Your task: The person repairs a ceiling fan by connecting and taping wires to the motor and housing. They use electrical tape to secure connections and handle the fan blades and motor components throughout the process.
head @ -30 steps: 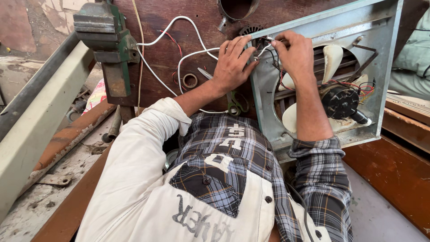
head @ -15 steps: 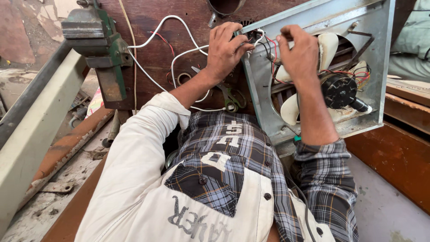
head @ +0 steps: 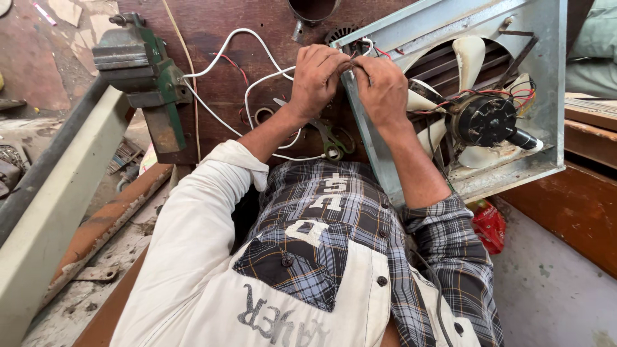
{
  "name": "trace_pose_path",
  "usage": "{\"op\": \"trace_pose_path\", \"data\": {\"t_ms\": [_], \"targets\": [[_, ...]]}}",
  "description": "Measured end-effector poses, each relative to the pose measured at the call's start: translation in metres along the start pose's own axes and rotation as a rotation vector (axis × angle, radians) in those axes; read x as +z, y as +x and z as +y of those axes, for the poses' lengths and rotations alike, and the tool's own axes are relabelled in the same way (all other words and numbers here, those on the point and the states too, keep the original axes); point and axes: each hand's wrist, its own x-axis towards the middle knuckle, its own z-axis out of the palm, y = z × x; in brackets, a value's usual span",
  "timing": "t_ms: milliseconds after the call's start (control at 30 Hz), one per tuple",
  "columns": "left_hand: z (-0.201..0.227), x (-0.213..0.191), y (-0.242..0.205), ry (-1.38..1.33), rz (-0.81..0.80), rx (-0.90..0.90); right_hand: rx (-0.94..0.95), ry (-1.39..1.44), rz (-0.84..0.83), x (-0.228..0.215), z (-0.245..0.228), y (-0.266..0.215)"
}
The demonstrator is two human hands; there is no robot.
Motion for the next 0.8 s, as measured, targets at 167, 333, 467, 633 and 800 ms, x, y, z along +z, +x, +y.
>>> {"op": "trace_pose_path", "data": {"t_ms": [167, 333, 467, 633, 800], "targets": [[-0.002, -0.001, -0.005, 0.025, 0.064, -0.075, 0.020, -0.012, 0.070, 0.007, 0.004, 0.003], [-0.007, 0.000, -0.011, 0.000, 0.089, -0.162, 0.245, 0.110, 0.072, 0.010, 0.005, 0.007], [-0.008, -0.001, -0.015, -0.013, 0.115, -0.222, 0.210, 0.178, 0.120, 0.008, 0.006, 0.014], [-0.011, -0.004, -0.022, -0.038, 0.135, -0.272, 0.438, 0.322, 0.054, 0.002, 0.000, 0.019], [-0.010, -0.009, -0.027, -0.031, 0.076, -0.265, 0.455, 0.344, 0.080, -0.002, -0.013, 0.021]]}}
